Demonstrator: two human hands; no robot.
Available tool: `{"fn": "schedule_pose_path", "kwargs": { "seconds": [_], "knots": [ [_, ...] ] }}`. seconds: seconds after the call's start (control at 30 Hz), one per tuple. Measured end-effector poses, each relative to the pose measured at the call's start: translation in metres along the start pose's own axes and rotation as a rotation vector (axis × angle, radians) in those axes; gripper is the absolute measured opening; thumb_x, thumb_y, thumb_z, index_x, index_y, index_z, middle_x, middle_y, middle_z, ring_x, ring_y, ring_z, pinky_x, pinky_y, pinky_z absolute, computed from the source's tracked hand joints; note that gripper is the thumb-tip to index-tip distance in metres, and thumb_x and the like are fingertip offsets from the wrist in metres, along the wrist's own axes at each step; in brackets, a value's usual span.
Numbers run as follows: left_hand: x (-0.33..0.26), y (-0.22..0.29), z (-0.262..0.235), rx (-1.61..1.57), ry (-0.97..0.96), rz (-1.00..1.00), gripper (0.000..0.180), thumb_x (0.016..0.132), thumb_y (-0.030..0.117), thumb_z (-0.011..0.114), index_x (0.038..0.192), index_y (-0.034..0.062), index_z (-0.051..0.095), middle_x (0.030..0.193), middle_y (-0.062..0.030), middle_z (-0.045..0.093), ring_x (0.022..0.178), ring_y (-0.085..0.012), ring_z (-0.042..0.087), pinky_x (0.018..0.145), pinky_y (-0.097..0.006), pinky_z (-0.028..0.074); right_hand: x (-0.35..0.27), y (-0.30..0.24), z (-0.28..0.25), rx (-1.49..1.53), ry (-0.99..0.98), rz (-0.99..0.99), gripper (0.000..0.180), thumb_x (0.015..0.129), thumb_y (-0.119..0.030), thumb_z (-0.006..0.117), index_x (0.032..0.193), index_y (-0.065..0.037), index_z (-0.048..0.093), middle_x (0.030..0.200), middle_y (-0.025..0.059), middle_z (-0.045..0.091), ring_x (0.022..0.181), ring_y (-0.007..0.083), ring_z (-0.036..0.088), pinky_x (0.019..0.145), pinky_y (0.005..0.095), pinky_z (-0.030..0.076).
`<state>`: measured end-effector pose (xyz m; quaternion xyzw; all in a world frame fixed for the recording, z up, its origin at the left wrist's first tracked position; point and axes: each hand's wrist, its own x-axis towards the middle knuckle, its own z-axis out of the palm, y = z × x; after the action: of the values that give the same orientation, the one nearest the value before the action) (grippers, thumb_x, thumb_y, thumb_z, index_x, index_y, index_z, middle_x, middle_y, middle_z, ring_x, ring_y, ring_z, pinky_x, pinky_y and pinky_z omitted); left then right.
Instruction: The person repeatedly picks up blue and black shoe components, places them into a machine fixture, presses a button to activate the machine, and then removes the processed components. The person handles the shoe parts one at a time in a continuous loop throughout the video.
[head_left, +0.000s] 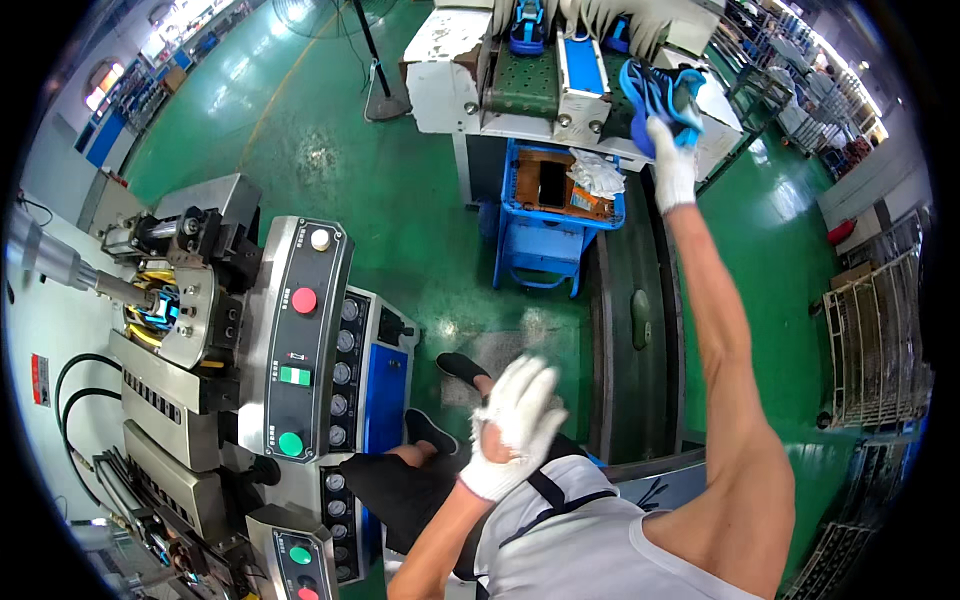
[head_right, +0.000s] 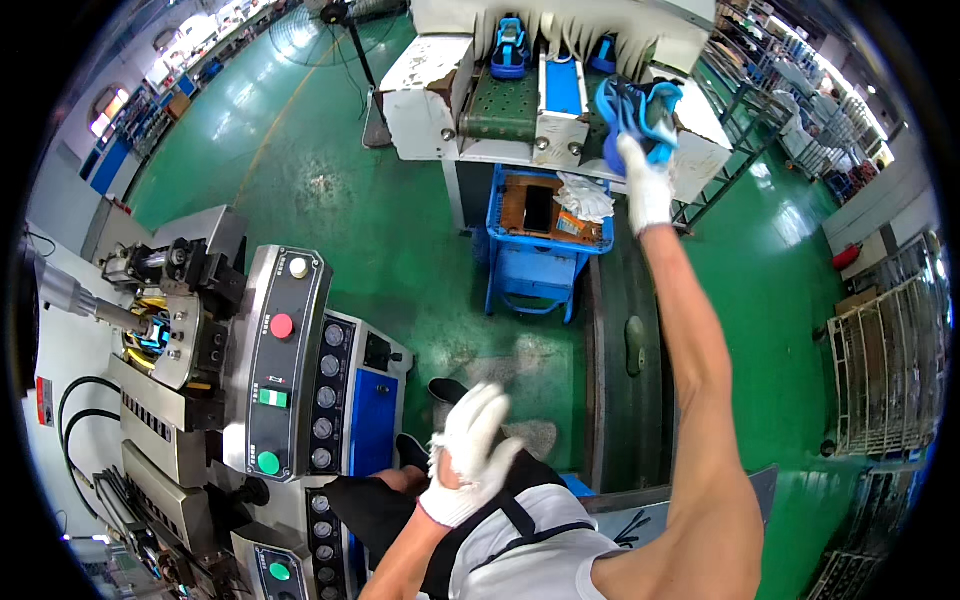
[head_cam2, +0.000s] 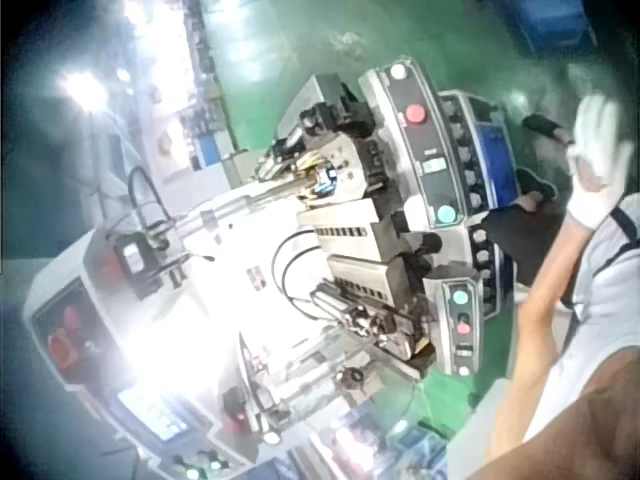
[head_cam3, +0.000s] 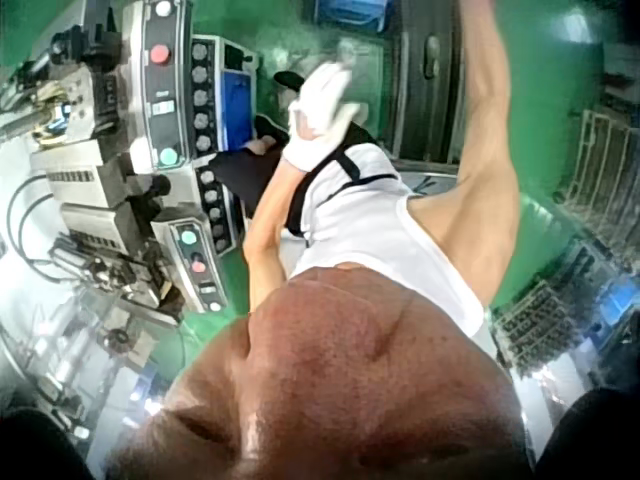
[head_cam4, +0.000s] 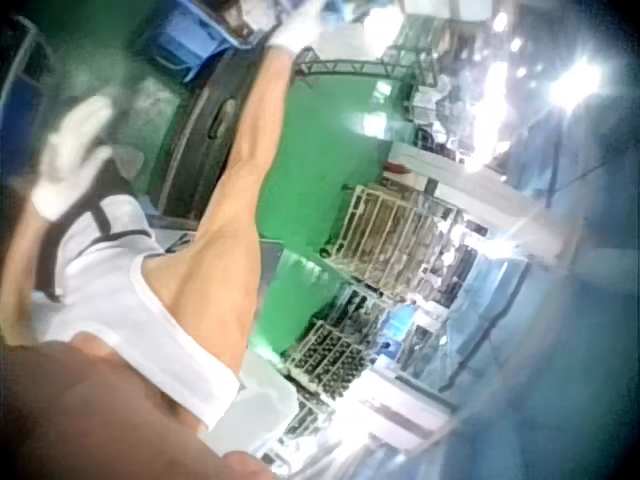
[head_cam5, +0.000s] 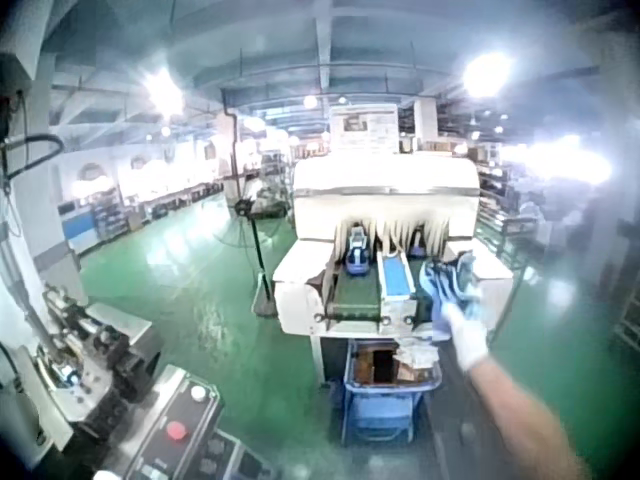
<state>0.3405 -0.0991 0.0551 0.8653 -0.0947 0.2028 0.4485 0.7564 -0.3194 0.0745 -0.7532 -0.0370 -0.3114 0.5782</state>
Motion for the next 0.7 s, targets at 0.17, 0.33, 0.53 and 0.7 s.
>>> {"fn": "schedule_pose_path", "kwargs": {
  "seconds": [0.17,0.33,0.53,0.7],
  "knots": [
    [-0.157,-0.070,-0.012,-0.033,0.074,-0.678,0.055,0.091,-0.001,0.074,0.143,-0.0014,0.055,0.134,-0.0212,0.064,0.116,-0.0313,0.069,0.100,-0.040,0.056,0.141,0.107,0.037,-0.520,-0.303,0.170,0.097,0.082,-0.072,0.072,0.145,0.002,0.060,0.140,0.0284,0.063,0.131,0.0415,0.061,0.107,0.0471,0.048],
    [-0.231,-0.061,-0.052,-0.421,0.513,-1.319,0.041,0.105,0.010,0.059,0.144,-0.0027,0.054,0.113,-0.0149,0.071,0.078,-0.0165,0.069,0.064,-0.028,0.059,0.120,0.089,0.047,-0.470,-0.361,0.220,0.067,0.092,-0.056,0.071,0.119,0.006,0.067,0.109,0.0220,0.073,0.104,0.0345,0.069,0.094,0.0426,0.054],
    [-0.279,-0.081,-0.052,-0.445,0.826,-1.344,0.036,0.110,0.015,0.052,0.141,-0.0018,0.056,0.102,-0.0162,0.072,0.065,-0.0147,0.066,0.053,-0.029,0.059,-0.211,-0.076,0.023,0.414,-0.941,0.695,0.067,0.104,-0.044,0.064,0.147,0.005,0.051,0.142,0.0218,0.064,0.084,0.0215,0.070,0.063,0.0315,0.057],
    [-0.267,-0.082,-0.057,-0.366,0.760,-1.286,0.034,0.110,0.015,0.052,0.140,-0.0013,0.057,0.102,-0.0149,0.071,0.067,-0.0155,0.067,0.056,-0.029,0.060,-0.305,-0.208,-0.026,1.112,-1.613,0.194,0.071,0.102,-0.045,0.065,0.151,0.004,0.047,0.141,0.0235,0.062,0.084,0.0225,0.071,0.063,0.0295,0.057]
  ]
}}
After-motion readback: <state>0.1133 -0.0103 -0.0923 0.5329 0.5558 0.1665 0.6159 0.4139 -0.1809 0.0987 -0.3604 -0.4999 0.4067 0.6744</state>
